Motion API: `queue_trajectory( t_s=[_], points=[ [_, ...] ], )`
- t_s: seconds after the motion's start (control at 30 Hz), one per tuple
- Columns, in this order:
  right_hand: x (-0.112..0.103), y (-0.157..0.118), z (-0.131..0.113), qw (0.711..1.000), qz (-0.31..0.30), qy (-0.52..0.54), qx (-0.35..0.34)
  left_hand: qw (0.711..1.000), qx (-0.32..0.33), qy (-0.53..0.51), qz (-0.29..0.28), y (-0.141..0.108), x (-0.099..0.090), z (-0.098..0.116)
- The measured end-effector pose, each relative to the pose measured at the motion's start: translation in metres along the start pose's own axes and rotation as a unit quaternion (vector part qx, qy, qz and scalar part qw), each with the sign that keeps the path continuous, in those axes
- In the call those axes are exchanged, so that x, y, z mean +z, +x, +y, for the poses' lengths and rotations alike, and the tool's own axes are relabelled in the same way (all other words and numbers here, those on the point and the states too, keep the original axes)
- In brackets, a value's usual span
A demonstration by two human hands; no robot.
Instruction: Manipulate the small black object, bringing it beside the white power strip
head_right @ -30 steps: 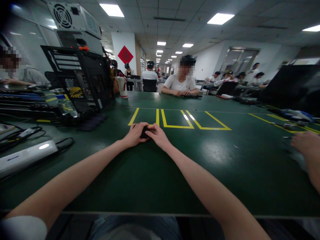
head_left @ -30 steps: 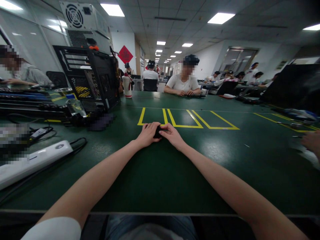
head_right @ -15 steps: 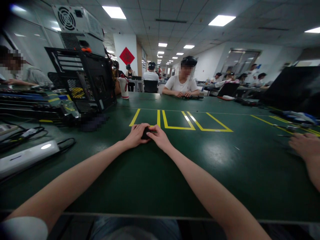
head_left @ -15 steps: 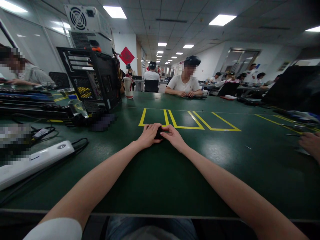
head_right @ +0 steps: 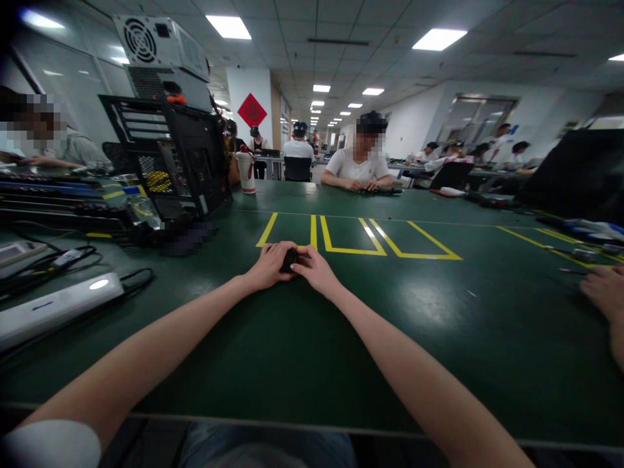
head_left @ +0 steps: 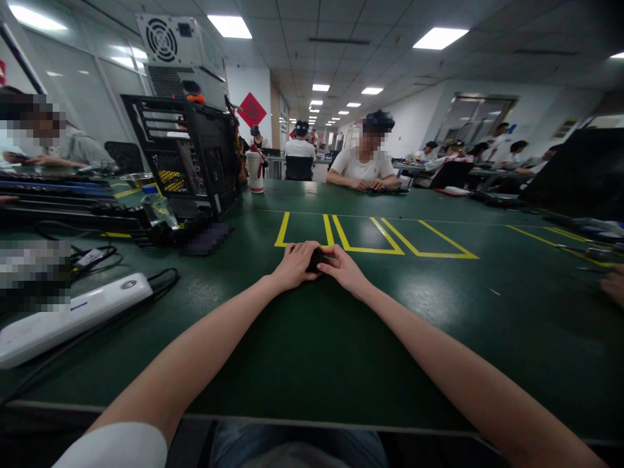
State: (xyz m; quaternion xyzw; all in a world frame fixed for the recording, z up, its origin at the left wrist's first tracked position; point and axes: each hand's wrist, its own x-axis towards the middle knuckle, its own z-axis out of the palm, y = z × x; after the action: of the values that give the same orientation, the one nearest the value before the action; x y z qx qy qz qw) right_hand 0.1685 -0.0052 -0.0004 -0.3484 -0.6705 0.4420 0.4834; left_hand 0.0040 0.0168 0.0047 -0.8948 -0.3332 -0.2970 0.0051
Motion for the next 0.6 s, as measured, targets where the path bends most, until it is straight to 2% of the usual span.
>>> queue_trajectory(
  t_s=[0.23, 0.33, 0.47, 0.6],
  points=[
    [0.0029, -0.0003, -0.0022, 0.999, 0.035, -0.005, -0.014, 1.0, -0.004, 0.002, 0.002, 0.0009, 0.0018, -0.0014],
    [0.0033, 0.0024, -0.001, 0.998, 0.056, -0.009, 0.006, 1.0, -0.005, 0.006, 0.003, 0.001, 0.0013, -0.001],
    [0.0012, 0.0044, 0.003, 0.999, 0.035, -0.023, 0.03, 1.0, 0.002, 0.01, -0.001, 0.0006, -0.0002, 0.0001],
    [0.0001, 0.0025, 0.0048, 1.0, 0.01, -0.024, -0.001, 1.0, 0.003, 0.011, 0.001, 0.0002, -0.0008, 0.0002]
  ],
)
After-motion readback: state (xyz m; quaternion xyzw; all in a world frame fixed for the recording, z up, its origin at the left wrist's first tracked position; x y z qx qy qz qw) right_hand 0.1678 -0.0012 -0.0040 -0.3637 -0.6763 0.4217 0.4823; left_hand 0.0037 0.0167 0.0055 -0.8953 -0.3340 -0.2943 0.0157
